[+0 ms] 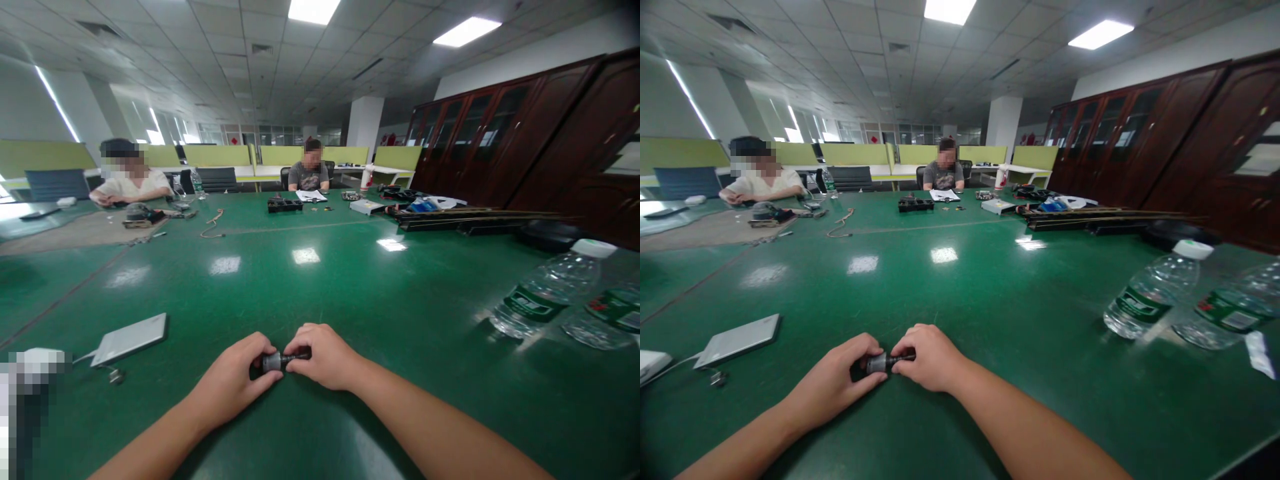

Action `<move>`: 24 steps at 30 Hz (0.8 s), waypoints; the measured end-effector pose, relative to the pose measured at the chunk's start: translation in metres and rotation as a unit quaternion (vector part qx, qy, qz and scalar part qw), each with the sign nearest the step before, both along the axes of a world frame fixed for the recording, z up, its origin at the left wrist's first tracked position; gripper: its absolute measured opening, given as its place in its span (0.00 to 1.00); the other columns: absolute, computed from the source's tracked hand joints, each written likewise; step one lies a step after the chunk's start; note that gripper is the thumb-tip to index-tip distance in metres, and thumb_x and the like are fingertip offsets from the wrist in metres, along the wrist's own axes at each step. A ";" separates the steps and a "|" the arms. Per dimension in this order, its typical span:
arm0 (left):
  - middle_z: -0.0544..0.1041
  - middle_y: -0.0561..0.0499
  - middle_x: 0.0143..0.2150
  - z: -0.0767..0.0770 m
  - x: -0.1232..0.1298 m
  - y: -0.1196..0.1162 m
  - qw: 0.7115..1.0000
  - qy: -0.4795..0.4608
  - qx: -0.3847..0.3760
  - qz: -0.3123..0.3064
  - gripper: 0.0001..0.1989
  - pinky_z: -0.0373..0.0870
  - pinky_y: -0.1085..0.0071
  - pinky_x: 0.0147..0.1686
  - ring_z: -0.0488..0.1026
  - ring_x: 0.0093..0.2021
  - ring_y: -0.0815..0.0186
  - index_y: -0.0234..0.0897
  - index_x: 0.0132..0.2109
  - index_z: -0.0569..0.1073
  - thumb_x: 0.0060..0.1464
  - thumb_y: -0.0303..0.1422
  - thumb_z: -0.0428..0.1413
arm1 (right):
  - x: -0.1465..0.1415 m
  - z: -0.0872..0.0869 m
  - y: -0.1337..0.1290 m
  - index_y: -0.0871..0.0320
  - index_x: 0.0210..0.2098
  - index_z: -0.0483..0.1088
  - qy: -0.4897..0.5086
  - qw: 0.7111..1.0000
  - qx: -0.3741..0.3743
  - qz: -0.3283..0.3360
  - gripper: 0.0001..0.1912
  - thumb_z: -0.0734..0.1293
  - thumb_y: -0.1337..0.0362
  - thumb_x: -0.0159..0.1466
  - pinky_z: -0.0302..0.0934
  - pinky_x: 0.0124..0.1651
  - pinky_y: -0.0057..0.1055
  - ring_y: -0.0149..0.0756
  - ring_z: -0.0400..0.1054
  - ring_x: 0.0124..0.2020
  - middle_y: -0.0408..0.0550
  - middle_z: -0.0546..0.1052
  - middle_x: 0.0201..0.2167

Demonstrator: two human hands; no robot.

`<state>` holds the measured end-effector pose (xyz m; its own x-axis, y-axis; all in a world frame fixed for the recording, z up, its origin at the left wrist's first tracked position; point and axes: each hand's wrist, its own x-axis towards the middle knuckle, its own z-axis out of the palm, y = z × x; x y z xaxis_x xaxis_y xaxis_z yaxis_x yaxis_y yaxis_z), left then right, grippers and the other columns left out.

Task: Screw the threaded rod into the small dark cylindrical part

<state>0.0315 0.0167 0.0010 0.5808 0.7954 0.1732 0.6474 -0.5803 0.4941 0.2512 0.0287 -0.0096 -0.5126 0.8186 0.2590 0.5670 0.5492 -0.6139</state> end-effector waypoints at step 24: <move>0.73 0.51 0.36 0.004 -0.003 0.001 1.000 0.013 0.000 -0.010 0.09 0.67 0.69 0.36 0.71 0.35 0.63 0.38 0.42 0.69 0.56 0.35 0.59 | 0.003 0.005 -0.002 0.56 0.34 0.79 -0.028 1.000 0.006 0.012 0.06 0.73 0.66 0.55 0.59 0.37 0.28 0.34 0.68 0.34 0.44 0.77 0.28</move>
<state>0.0284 0.0177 0.0046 0.6005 0.7839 0.1577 0.6487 -0.5929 0.4772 0.2538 0.0270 -0.0044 -0.5466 0.8022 0.2400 0.5861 0.5712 -0.5747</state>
